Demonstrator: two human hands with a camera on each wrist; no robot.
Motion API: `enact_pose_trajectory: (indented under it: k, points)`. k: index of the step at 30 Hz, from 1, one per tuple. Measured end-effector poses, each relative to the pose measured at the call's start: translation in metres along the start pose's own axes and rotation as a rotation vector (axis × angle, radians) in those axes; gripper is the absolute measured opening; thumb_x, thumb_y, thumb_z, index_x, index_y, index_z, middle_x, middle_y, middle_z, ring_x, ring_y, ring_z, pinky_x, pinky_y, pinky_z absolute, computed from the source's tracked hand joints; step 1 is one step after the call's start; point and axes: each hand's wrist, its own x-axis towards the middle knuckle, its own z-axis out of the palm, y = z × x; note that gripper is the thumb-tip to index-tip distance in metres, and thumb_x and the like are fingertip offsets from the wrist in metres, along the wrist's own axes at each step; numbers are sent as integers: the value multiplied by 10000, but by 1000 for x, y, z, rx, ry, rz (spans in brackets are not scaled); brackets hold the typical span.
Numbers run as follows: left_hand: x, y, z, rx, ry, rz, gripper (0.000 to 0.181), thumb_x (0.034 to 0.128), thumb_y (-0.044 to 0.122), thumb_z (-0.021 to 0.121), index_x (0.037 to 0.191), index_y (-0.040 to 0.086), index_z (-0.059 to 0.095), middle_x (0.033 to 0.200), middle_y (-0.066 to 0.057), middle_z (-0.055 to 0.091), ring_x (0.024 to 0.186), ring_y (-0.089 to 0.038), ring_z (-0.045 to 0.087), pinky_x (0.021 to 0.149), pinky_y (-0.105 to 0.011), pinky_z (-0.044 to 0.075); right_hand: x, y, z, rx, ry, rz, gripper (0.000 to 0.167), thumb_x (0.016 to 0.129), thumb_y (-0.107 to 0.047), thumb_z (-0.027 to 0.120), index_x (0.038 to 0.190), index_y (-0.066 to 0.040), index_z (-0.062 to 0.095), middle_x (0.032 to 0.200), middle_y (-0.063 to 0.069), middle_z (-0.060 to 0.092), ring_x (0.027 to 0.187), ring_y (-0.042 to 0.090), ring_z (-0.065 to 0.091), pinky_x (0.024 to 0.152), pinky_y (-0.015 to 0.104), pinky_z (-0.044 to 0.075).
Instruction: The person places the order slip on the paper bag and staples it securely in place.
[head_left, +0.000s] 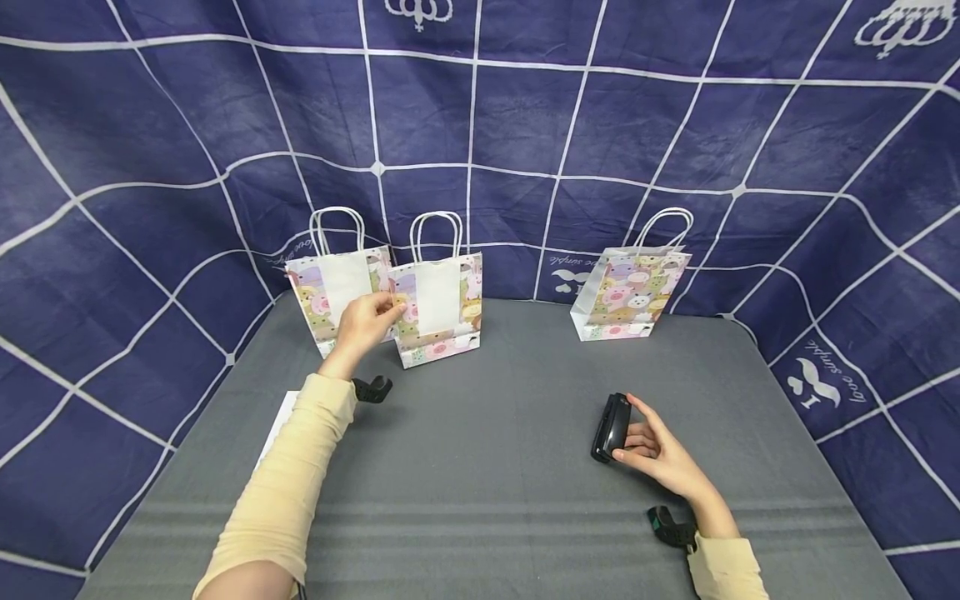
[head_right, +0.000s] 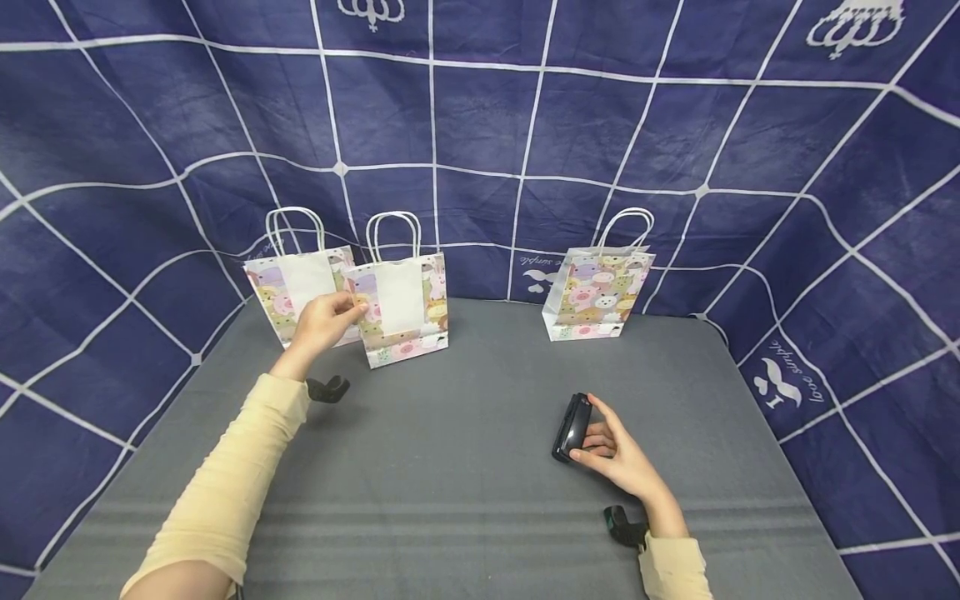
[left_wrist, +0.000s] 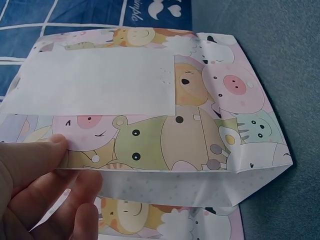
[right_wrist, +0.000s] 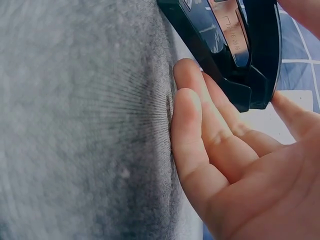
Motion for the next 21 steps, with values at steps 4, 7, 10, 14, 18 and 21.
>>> enact_pose_trajectory:
  k: [4, 7, 10, 14, 18, 21]
  points:
    - [1, -2, 3, 6, 2, -4, 177, 895, 215, 630, 894, 42, 668, 838, -130, 678, 761, -276, 606, 659, -379, 414, -1, 2, -1, -8, 7, 14, 869, 824, -42, 712, 1494, -91, 161, 1036, 212, 574, 894, 143, 613, 739, 257, 515]
    - [1, -4, 5, 7, 17, -16, 178, 892, 214, 636, 898, 37, 656, 857, -141, 678, 786, -289, 615, 683, -403, 430, -2, 2, -1, -10, 6, 22, 868, 827, -46, 710, 1497, -102, 161, 1045, 218, 580, 903, 144, 614, 745, 255, 513]
    - [1, -6, 6, -7, 36, -41, 189, 886, 213, 647, 907, 26, 632, 899, -155, 676, 830, -299, 625, 730, -422, 444, -2, 2, -1, -10, 4, 29, 869, 828, -49, 710, 1498, -105, 160, 1059, 229, 578, 908, 148, 614, 750, 254, 511]
    - [-1, -8, 8, -47, 59, -61, 228, 877, 208, 664, 961, 11, 588, 955, -165, 663, 872, -295, 629, 784, -418, 449, -2, 2, 0, -2, 8, 40, 857, 829, -52, 709, 1495, -107, 172, 1109, 250, 549, 918, 143, 608, 757, 256, 510]
    - [-7, -12, 10, -95, 72, -67, 283, 861, 188, 683, 1043, 11, 559, 996, -167, 661, 871, -299, 631, 784, -410, 461, -2, 2, 0, 14, 19, 37, 821, 843, -49, 694, 1483, -68, 180, 1177, 261, 507, 939, 119, 602, 757, 251, 508]
    - [-14, -15, 10, -115, 78, -71, 314, 848, 192, 698, 1069, 19, 558, 1018, -158, 667, 864, -298, 634, 763, -409, 472, -2, 2, 0, 33, 18, 22, 812, 846, -28, 682, 1475, -32, 169, 1193, 261, 497, 946, 119, 604, 754, 242, 508]
